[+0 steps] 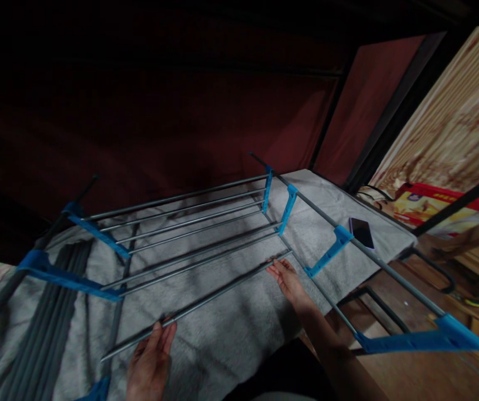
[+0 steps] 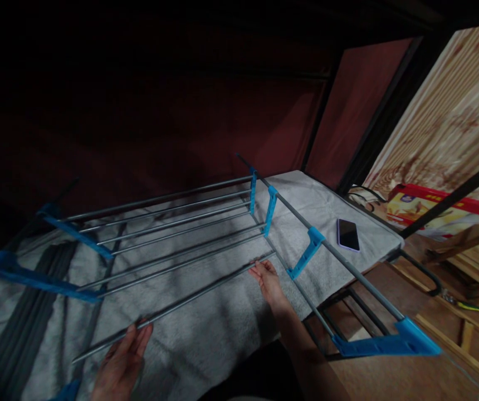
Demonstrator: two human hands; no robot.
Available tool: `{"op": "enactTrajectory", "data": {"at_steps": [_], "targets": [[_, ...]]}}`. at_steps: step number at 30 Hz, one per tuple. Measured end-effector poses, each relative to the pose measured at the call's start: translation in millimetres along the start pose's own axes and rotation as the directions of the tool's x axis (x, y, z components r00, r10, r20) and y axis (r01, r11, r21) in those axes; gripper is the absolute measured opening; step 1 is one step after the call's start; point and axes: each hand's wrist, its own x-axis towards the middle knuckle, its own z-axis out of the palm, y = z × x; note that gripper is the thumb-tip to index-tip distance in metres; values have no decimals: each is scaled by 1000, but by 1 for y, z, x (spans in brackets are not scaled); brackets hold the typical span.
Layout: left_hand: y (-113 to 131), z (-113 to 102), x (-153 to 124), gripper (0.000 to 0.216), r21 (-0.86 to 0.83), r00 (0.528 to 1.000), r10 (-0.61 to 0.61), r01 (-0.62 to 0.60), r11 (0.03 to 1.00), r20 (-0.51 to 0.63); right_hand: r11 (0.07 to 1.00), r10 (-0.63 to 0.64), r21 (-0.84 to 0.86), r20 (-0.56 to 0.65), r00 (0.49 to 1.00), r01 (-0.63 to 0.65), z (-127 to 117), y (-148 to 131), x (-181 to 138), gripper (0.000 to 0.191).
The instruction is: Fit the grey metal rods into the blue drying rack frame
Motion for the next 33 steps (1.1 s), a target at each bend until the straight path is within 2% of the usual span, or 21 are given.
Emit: {"op": "enactTrajectory", "data": {"at_steps": [5,11,16,21,27,33], "targets": [[8,8,-14,26,-144,992,-104,93,985,-70,1000,10,-4,9,1000,-10,0,-3,-5,43],[16,1,-17,27,-225,982,-180,165,960,-49,1000,19,-8,-30,999,-20,-5,-8,-3,43],[25,-10,-18,27,-359,985,-149,109,927,-86,999,49,1,-37,998,-49,-12,-10,-1,46],[30,-9,-26,27,-423,987,-66,0,906,-143,997,78,8,-31,996,-78,-25,-9,3,40],[26,-10,-28,27,-415,990,-43,-17,910,-134,996,92,-6,-74,993,-93,-36,-8,10,27],[24,-18,-23,27,-456,989,-33,-38,889,-145,995,95,-19,-136,986,-98,-45,-11,14,24]]}}
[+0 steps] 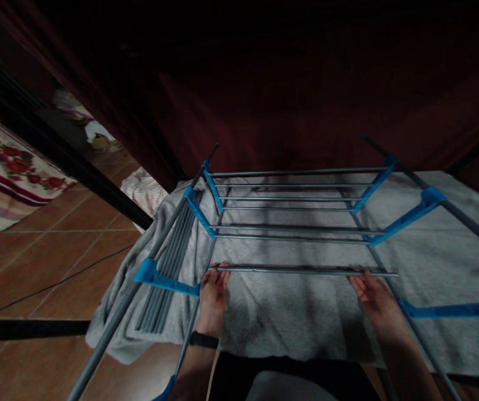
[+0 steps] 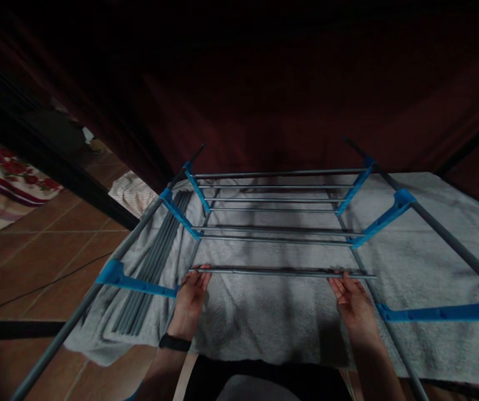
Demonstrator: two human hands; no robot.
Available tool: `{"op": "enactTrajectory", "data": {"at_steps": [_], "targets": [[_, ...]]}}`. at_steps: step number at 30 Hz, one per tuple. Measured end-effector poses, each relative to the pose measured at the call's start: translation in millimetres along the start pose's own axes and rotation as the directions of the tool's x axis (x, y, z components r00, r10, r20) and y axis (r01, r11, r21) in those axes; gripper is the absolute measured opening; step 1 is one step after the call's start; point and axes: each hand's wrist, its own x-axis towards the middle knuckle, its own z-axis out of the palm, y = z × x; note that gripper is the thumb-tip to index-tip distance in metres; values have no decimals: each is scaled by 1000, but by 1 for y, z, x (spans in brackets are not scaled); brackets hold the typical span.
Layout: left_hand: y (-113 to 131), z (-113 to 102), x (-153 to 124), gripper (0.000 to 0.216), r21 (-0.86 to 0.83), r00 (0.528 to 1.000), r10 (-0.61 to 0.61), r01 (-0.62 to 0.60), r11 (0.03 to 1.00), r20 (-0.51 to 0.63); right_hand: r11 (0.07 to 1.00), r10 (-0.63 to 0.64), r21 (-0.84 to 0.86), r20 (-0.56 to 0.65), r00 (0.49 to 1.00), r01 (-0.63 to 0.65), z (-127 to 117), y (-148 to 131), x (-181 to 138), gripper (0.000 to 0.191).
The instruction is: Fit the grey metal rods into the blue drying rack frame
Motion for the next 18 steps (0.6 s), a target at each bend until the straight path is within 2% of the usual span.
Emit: {"op": "enactTrajectory", "data": {"at_steps": [7,18], "targets": [[-1,3,5,34,-1,999,28,-28,1000,-40,999,11,-43,66,998,-8,-5,-4,4,25],[-6,8,7,29,70,996,66,-61,996,-68,995,-38,-89,67,997,44,-2,8,4,34]]}}
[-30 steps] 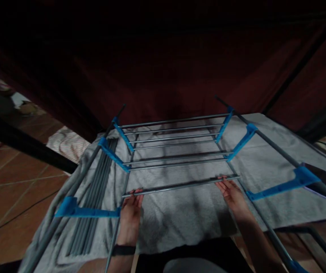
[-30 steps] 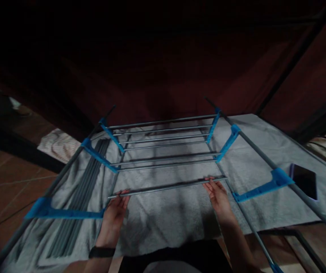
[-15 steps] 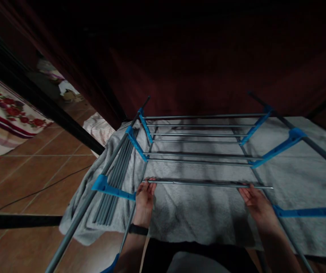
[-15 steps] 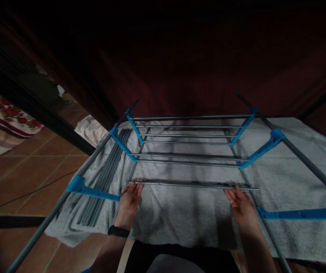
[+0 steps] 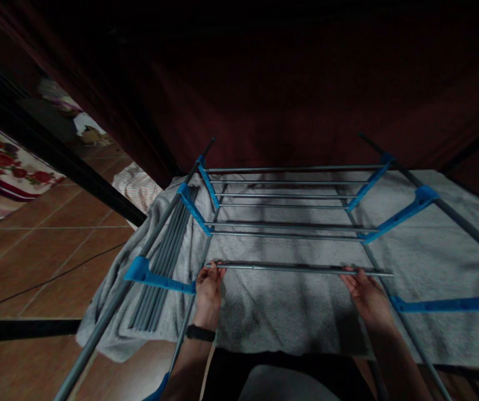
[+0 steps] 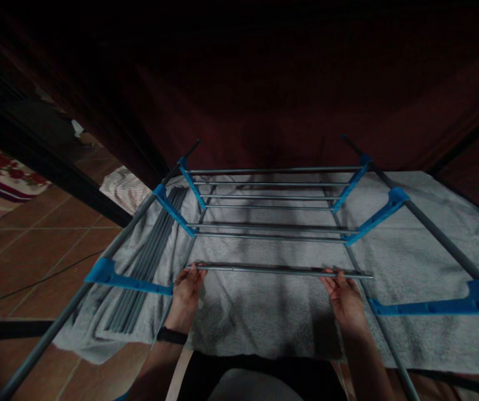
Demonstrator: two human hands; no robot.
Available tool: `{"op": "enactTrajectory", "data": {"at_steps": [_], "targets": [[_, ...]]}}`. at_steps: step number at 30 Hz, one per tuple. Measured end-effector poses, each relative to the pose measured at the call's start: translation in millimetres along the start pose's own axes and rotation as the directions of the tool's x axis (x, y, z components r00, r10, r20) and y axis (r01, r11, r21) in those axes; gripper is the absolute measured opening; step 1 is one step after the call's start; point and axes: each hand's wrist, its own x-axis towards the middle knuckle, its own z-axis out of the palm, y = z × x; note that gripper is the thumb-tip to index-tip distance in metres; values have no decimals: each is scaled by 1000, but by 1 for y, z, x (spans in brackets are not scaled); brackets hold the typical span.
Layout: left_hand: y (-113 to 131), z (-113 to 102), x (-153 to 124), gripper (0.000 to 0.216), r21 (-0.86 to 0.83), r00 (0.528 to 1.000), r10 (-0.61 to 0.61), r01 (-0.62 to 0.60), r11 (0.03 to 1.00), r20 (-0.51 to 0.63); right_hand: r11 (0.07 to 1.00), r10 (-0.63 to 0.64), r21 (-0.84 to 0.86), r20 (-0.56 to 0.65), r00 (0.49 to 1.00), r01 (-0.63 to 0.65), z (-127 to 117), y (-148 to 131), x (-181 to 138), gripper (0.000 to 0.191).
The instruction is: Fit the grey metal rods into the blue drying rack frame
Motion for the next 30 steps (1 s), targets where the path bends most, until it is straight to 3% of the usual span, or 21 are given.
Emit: {"op": "enactTrajectory", "data": {"at_steps": [13,22,30], "targets": [[0,4,2,29,59,999,-1,3,998,-39,998,-17,-56,0,1000,17,-6,3,6,31],[2,4,-6,27,18,1000,9,-9,1000,-21,1000,2,-5,31,1000,-2,-5,-2,1,41],[4,-5,-6,37,68,993,42,-50,996,114,1000,11,14,66,998,-12,3,-15,-8,35]]}}
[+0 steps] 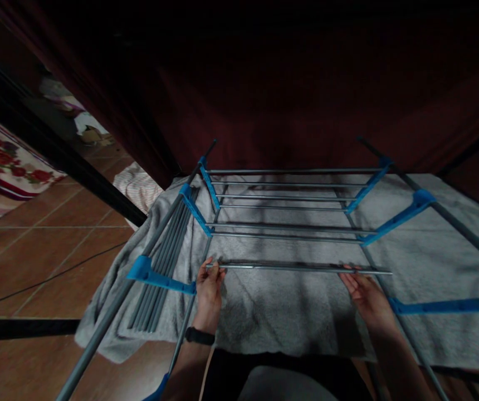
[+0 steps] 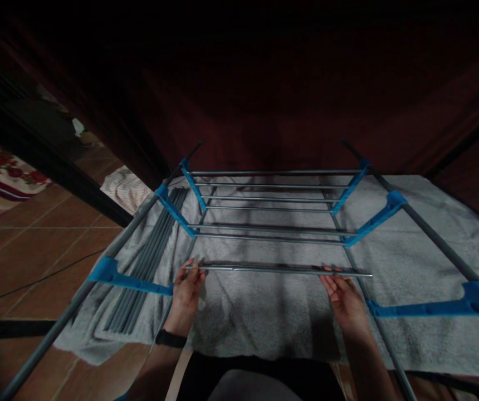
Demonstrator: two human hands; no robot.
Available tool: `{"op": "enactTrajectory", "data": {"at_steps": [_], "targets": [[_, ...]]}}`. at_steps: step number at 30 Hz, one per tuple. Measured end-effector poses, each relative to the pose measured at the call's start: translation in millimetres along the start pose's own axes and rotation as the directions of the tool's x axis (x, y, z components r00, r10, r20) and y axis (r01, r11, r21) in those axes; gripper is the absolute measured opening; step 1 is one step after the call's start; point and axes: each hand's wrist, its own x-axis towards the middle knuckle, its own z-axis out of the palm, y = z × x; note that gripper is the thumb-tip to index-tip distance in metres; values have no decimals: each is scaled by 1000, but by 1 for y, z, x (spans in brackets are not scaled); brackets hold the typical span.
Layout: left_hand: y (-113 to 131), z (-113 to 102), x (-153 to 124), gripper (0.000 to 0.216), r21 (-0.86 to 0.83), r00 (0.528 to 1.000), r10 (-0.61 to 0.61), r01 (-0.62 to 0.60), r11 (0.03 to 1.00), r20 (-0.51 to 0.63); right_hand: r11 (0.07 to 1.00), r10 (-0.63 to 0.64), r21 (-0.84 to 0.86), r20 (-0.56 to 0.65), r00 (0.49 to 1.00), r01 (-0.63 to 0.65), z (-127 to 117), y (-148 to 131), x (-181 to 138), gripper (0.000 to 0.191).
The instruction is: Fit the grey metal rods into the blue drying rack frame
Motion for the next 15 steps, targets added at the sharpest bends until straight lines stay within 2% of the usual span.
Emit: {"op": "enactTrajectory", "data": {"at_steps": [9,15], "targets": [[-4,0,-9,49,62,998,4,-8,998,70,998,41,39,53,998,-43,28,2,-16,40],[-6,-1,-14,62,187,986,40,-70,980,163,994,80,60,113,990,-87,47,8,-28,41]]}}
